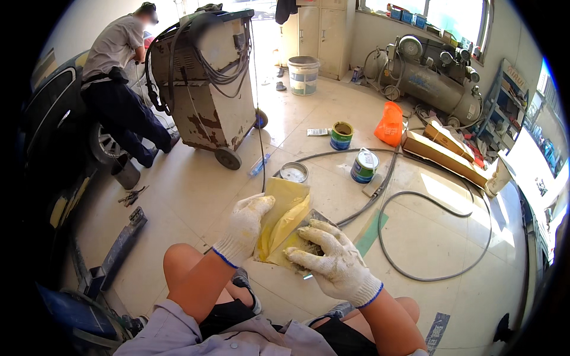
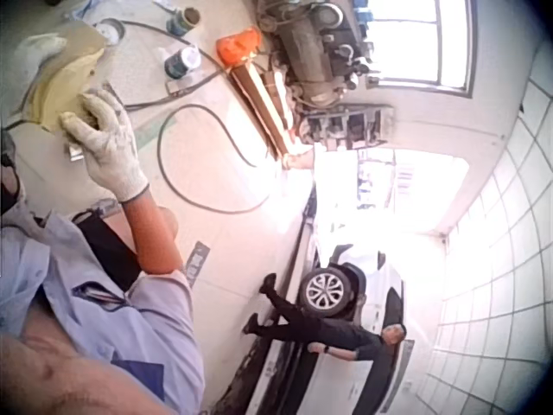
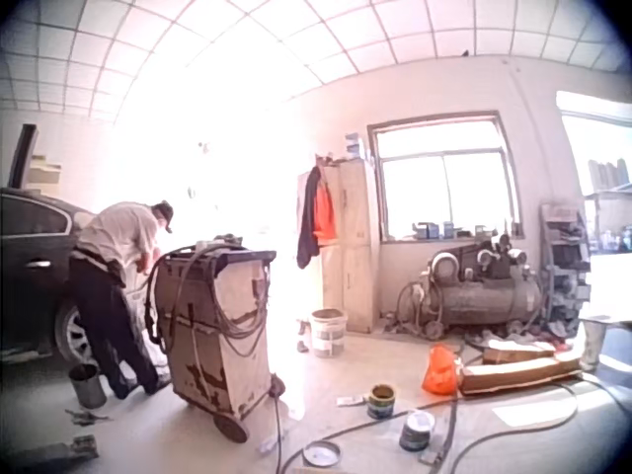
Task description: The person prepares body filler by mixing a paste and a hardener on a cardboard sheet using a scraper. They then apply the mixed filler to the side door of a white car to smooth out imperfections.
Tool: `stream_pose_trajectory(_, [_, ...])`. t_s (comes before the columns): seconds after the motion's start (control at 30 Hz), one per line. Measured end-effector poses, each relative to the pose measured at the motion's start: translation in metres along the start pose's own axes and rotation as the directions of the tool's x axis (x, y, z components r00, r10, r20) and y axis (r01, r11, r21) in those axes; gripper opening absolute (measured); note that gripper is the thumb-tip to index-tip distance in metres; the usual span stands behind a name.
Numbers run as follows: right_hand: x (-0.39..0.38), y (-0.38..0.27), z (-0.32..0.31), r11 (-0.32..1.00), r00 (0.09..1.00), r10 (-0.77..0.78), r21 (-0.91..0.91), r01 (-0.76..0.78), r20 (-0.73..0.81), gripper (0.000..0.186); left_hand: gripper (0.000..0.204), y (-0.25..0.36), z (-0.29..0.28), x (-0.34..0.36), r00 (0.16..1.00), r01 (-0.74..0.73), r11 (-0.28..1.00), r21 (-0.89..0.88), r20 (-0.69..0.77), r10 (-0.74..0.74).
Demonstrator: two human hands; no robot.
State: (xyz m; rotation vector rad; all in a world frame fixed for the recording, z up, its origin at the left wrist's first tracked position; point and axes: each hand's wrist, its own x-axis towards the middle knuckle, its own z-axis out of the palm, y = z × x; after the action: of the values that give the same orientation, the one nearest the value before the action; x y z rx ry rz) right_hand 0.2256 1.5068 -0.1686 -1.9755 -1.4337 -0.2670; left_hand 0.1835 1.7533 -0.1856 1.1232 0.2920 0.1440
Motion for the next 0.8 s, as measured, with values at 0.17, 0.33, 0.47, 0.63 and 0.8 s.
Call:
stream_pose_trajectory(0.17, [0.004, 0.015, -0.022, 0.994, 0.991, 0.094, -0.043, -0.098, -0.092, 0.046, 0.031, 0.007, 0.0, -0.006, 0.998, 0.07, 0.997, -0.015, -0.005, -0.07])
stream_pose_trajectory(0.33, [0.026, -0.032, -0.008, 0.986, 0.993, 0.098, -0.141, -0.089, 0.059, 0.044, 0.03, 0.015, 0.014, 0.006, 0.99, -0.113, 0.984, 0.14, 0.105, 0.099])
stream_pose_trajectory(0.47, [0.021, -0.04, -0.019, 0.975, 0.992, 0.111, -0.202, -0.098, 0.054, 0.047, 0.03, 0.042, 0.032, 0.008, 0.967, -0.255, 0.963, 0.093, 0.009, 0.255])
stream_pose_trajectory(0.63, [0.027, -0.024, -0.038, 0.962, 0.938, 0.199, 0.239, -0.133, -0.283, 0.054, 0.041, 0.057, 0.004, 0.002, 0.991, -0.132, 0.826, -0.547, -0.072, 0.111])
stream_pose_trajectory(0.8, [0.006, 0.023, 0.029, 0.589, 0.842, 0.476, 0.803, -0.093, -0.252, 0.056, 0.051, -0.039, 0.045, 0.0, 0.968, 0.24, 0.629, -0.74, 0.132, -0.214])
